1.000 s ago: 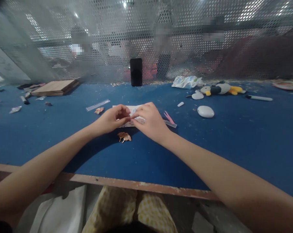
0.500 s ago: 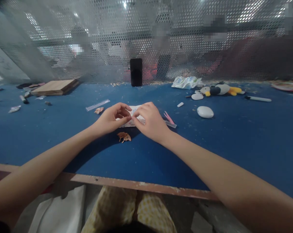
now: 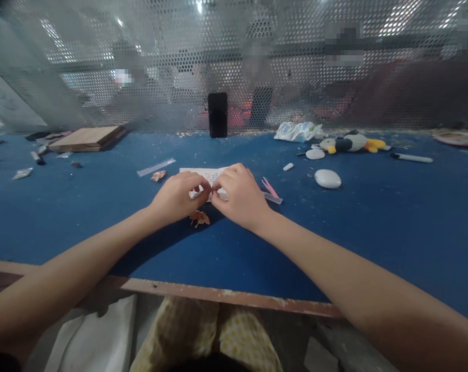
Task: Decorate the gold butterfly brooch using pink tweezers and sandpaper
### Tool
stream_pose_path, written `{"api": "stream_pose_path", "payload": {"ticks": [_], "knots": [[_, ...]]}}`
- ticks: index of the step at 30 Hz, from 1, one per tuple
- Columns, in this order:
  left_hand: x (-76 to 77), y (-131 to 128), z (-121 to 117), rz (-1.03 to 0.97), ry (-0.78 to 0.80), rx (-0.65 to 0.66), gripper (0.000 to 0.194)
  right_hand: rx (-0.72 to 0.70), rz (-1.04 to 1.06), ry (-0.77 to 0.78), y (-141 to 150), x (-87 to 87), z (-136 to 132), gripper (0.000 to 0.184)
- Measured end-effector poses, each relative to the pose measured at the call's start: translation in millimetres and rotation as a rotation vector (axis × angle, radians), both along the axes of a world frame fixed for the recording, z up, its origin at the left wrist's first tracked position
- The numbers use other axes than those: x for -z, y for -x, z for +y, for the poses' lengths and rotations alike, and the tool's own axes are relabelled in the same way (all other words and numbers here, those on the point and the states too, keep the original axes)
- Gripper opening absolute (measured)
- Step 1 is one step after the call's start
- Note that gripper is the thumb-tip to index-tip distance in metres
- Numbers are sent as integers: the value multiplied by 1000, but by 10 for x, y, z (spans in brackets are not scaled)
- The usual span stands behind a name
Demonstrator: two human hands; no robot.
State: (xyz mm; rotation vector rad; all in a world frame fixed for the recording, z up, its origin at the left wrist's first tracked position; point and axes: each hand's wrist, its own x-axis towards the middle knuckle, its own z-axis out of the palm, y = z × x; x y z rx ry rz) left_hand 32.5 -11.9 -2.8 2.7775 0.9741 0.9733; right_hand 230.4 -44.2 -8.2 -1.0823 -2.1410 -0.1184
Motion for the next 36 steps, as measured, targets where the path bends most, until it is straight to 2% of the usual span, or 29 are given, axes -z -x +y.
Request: {"api": "stream_pose_path", "payload": {"ticks": [3,8,23,30,36], "knots": [[-8,-6,3,51,-47,-2,14,75,-73,-28,22,-20,-33,8],[-42,-8,-6,94,-106,-3,20,141,-337,-55,61,-70,-42,24],[-22,40,21,129,-51,102,16,4,-374,-24,-5,-99,-1,31],[-61,36,14,65,107,207,9,-64,-460,-140,14,-73,-14,29],[-76,32,-3,38,150,269,11,-112,-480,-181,11,-28,-7,27]]}}
